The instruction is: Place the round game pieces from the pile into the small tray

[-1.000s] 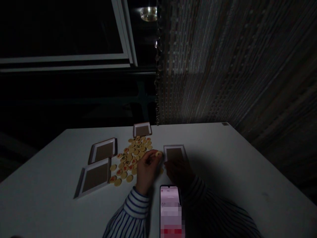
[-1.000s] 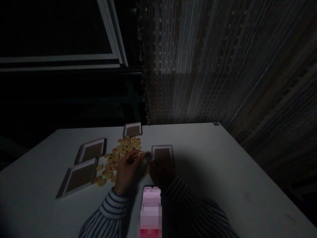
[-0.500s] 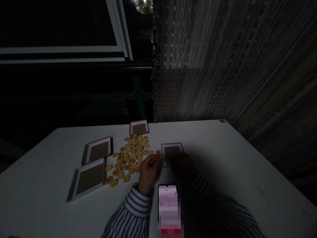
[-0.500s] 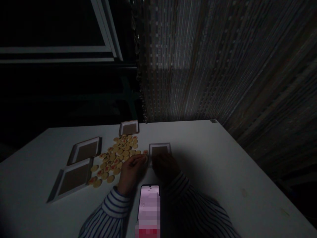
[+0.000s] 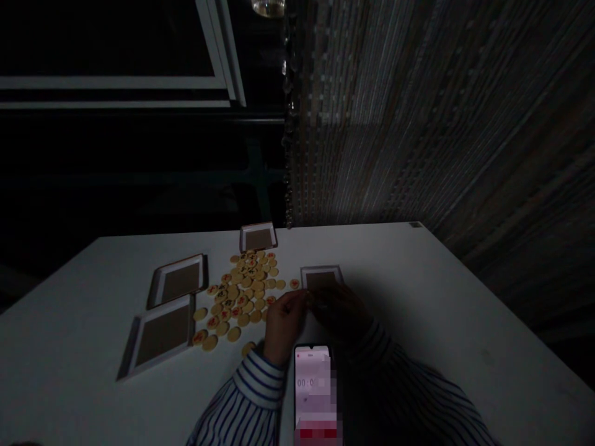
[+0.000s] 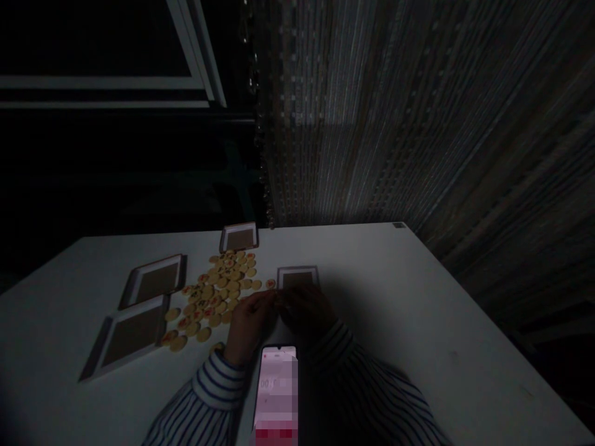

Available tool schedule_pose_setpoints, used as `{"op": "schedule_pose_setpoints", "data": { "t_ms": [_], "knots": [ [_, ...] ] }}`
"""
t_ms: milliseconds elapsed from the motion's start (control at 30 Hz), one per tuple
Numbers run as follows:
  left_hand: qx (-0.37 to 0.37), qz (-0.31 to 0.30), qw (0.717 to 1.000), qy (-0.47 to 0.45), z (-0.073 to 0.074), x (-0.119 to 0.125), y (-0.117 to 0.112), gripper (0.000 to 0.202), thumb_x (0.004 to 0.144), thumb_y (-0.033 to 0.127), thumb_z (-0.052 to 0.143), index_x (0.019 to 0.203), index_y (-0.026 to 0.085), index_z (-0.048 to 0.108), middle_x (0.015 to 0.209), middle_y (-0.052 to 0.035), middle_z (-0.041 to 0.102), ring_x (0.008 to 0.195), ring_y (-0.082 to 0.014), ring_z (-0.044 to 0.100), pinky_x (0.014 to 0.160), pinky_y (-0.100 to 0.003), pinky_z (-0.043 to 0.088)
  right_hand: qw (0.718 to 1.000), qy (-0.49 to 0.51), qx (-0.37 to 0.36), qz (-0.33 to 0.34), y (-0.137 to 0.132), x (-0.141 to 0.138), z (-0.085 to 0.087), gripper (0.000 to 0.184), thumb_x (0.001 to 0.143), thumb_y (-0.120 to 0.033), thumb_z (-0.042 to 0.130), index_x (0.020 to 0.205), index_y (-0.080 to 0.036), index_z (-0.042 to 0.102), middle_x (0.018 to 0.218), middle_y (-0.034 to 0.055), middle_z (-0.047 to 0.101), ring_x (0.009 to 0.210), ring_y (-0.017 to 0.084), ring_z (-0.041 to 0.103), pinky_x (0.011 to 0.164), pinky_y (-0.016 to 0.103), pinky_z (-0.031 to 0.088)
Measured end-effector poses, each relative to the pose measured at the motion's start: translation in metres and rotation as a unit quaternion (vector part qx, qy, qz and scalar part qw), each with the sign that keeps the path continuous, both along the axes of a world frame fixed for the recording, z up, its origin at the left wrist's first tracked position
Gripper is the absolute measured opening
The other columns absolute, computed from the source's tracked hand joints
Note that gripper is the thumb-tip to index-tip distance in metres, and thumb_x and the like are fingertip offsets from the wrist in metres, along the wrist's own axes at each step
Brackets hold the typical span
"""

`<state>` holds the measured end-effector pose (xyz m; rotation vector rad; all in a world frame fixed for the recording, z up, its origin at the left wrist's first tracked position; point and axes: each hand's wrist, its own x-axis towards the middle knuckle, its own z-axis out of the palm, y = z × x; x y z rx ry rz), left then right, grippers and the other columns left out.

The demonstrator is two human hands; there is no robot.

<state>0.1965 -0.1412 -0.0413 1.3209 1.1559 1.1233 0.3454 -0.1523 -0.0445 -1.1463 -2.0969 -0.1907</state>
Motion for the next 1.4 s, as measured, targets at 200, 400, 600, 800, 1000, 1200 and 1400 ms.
{"op": "schedule_pose_setpoints", "data": {
  "t_ms": [200,400,600,800,1000,1200,1400],
  "knots": [
    [0.026,-0.01,0.999,0.033,0.003,0.0,-0.001,0.026,0.076,0.034,0.053,0.089,0.017,0.068,0.089,-0.005,0.07,0.085,-0.0175,0.063,0.079,-0.028,0.048,1.0,0.003,0.013,-0.003,0.001,0.003,0.0,0.015,0.081,-0.027,0.053,0.092,-0.018,0.06,0.085,0.0065,0.065,0.077,0.016,0.057,0.068,0.03,0.047],
    [0.016,-0.024,0.999,0.022,0.004,0.001,-0.002,0.028,0.076,0.034,0.052,0.09,0.016,0.068,0.093,-0.0056,0.069,0.088,-0.0196,0.062,0.082,-0.032,0.047,1.0,0.02,-0.014,0.007,-0.001,0.003,0.002,0.018,0.08,-0.026,0.053,0.095,-0.018,0.059,0.089,0.0073,0.065,0.081,0.016,0.057,0.071,0.03,0.047],
    [0.028,-0.023,0.999,0.029,0.006,0.001,-0.002,0.026,0.077,0.033,0.051,0.09,0.018,0.068,0.092,-0.0047,0.069,0.087,-0.0187,0.062,0.081,-0.031,0.047,0.999,-0.012,-0.032,-0.027,0.001,0.003,0.004,0.013,0.08,-0.025,0.052,0.086,-0.018,0.062,0.084,0.0064,0.065,0.077,0.015,0.058,0.069,0.028,0.044],
    [0.094,0.013,0.986,0.138,-0.003,-0.004,0.001,0.025,0.079,0.029,0.048,0.091,0.016,0.066,0.091,-0.0072,0.068,0.086,-0.0176,0.061,0.08,-0.03,0.046,0.993,-0.069,-0.073,-0.061,0.002,0.017,0.012,0.012,0.079,-0.022,0.052,0.084,-0.018,0.062,0.082,0.005,0.066,0.076,0.015,0.057,0.068,0.027,0.04],
    [0.197,-0.02,0.945,0.26,-0.009,-0.007,0.0,0.024,0.083,0.024,0.042,0.094,0.017,0.062,0.092,-0.0075,0.064,0.087,-0.0173,0.059,0.079,-0.032,0.046,0.985,-0.099,-0.114,-0.08,0.007,0.04,0.018,0.017,0.08,-0.024,0.05,0.088,-0.017,0.064,0.084,0.0069,0.066,0.076,0.014,0.058,0.069,0.025,0.04],
    [0.274,-0.046,0.888,0.366,-0.018,-0.007,0.001,0.025,0.078,0.024,0.053,0.099,0.016,0.062,0.11,-0.0109,0.059,0.102,-0.0232,0.052,0.088,-0.04,0.043,0.963,-0.16,-0.195,-0.092,0.011,0.054,0.021,0.018,0.077,-0.025,0.052,0.09,-0.019,0.063,0.092,0.0064,0.066,0.082,0.015,0.059,0.07,0.026,0.041],
    [0.291,-0.058,0.858,0.418,-0.026,-0.009,0.002,0.022,0.078,0.023,0.053,0.097,0.02,0.064,0.116,-0.0103,0.055,0.106,-0.0251,0.049,0.087,-0.043,0.042,0.93,-0.228,-0.27,-0.101,0.015,0.047,0.038,0.021,0.075,-0.024,0.055,0.095,-0.022,0.063,0.094,0.0056,0.066,0.084,0.017,0.059,0.069,0.026,0.04]
  ]
}}
